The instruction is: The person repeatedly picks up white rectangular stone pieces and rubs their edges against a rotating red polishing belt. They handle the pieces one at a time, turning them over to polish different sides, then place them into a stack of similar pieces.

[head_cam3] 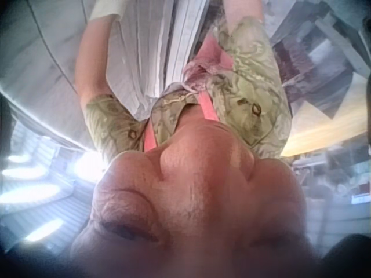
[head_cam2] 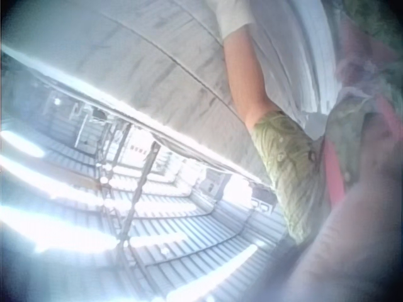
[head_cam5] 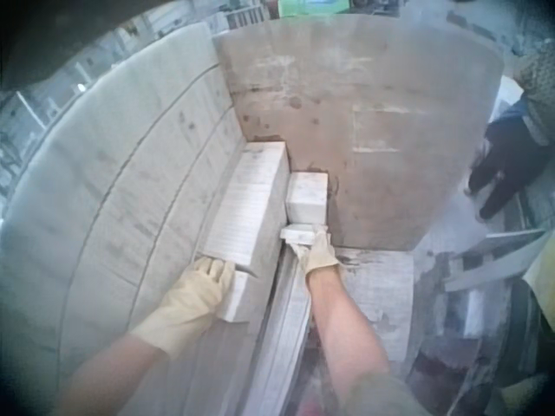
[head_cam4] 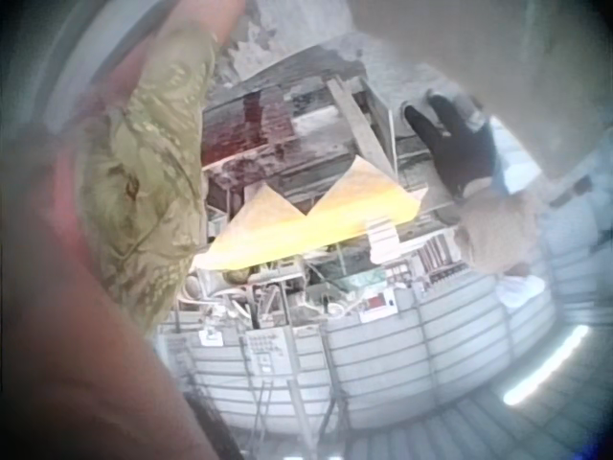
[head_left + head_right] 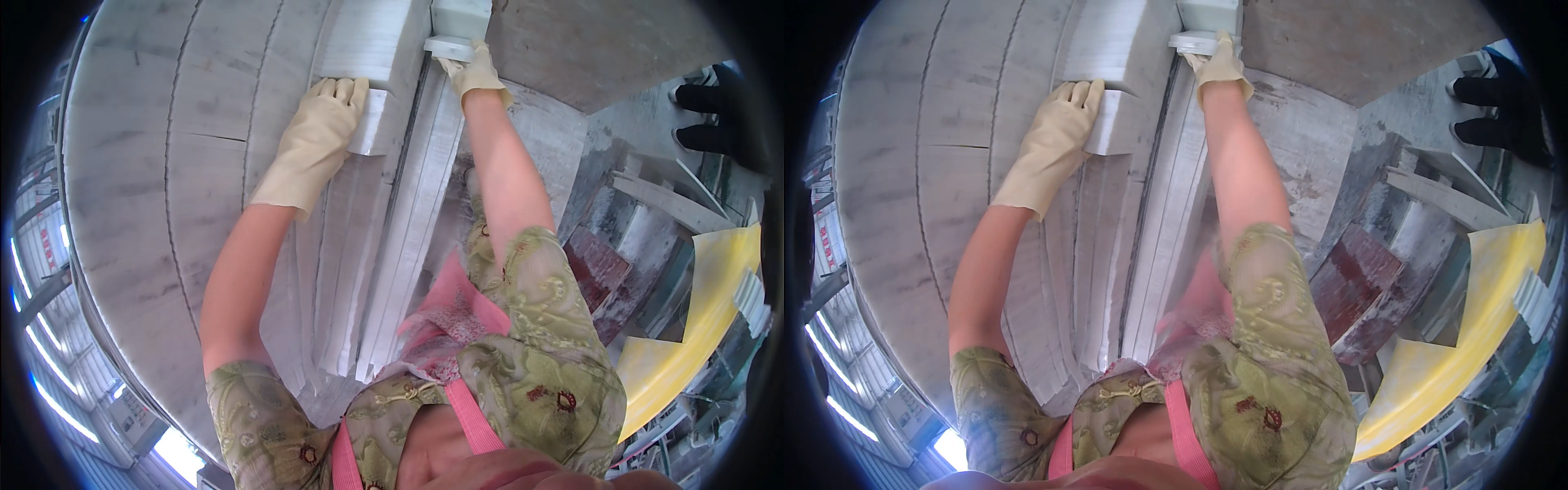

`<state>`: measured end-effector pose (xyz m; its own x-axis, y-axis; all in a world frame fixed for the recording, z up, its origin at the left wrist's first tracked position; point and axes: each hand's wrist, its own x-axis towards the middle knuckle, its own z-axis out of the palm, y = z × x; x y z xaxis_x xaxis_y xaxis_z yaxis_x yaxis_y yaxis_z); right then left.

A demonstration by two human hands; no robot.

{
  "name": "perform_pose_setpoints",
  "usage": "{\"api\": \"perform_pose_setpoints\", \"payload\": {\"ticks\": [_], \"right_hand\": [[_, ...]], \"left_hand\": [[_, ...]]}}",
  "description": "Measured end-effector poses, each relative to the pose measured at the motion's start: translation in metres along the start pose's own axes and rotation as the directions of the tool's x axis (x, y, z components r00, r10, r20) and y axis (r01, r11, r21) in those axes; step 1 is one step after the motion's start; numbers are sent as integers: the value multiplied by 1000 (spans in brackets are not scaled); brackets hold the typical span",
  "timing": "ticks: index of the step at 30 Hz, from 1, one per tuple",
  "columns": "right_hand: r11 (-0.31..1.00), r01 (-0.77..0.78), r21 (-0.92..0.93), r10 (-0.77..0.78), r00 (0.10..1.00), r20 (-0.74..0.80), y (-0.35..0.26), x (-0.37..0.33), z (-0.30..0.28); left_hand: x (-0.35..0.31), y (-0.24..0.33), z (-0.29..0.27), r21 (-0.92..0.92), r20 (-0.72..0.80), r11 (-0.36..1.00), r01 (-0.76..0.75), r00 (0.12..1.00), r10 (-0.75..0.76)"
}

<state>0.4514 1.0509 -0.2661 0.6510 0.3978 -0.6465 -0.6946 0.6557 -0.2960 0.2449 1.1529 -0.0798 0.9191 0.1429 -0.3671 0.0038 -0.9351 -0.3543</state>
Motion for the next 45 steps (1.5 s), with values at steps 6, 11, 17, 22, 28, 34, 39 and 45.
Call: {"api": "perform_pose_setpoints", "payload": {"ticks": [6, 11, 17, 22, 28, 34, 39, 45], "right_hand": [[989, -133, 65, 133, 991, 10, -19, 10, 17], [910, -293, 292, 257, 954, 158, -30, 22, 21], [907, -307, -289, 369, 909, 193, -46, 13, -15], [72, 528, -846, -512, 748, 423, -68, -8, -11], [-829, 521, -204, 48, 429, 902, -75, 14, 48], [-890, 453, -47, 223, 522, 824, -79, 23, 63], [-848, 525, 74, 334, 419, 844, -102, 1, 80], [-790, 594, 151, 365, 258, 895, -75, -16, 78]], "left_hand": [[-2, 0, 2, 24, -43, 1000, -6, 999, 7], [-2, -2, 2, -13, -71, 1000, -26, 997, 25], [-2, -1, -2, -7, -86, 1000, -7, 996, 7], [-2, -1, -1, -83, -68, 997, 4, 998, -10], [-1, -2, 6, -103, -83, 995, -9, 997, 0], [0, -1, 11, 20, -92, 1000, -5, 996, 7], [0, -1, 9, -8, -79, 1000, -3, 997, 3], [0, -1, 6, -13, -97, 1000, -8, 995, 7]]}}
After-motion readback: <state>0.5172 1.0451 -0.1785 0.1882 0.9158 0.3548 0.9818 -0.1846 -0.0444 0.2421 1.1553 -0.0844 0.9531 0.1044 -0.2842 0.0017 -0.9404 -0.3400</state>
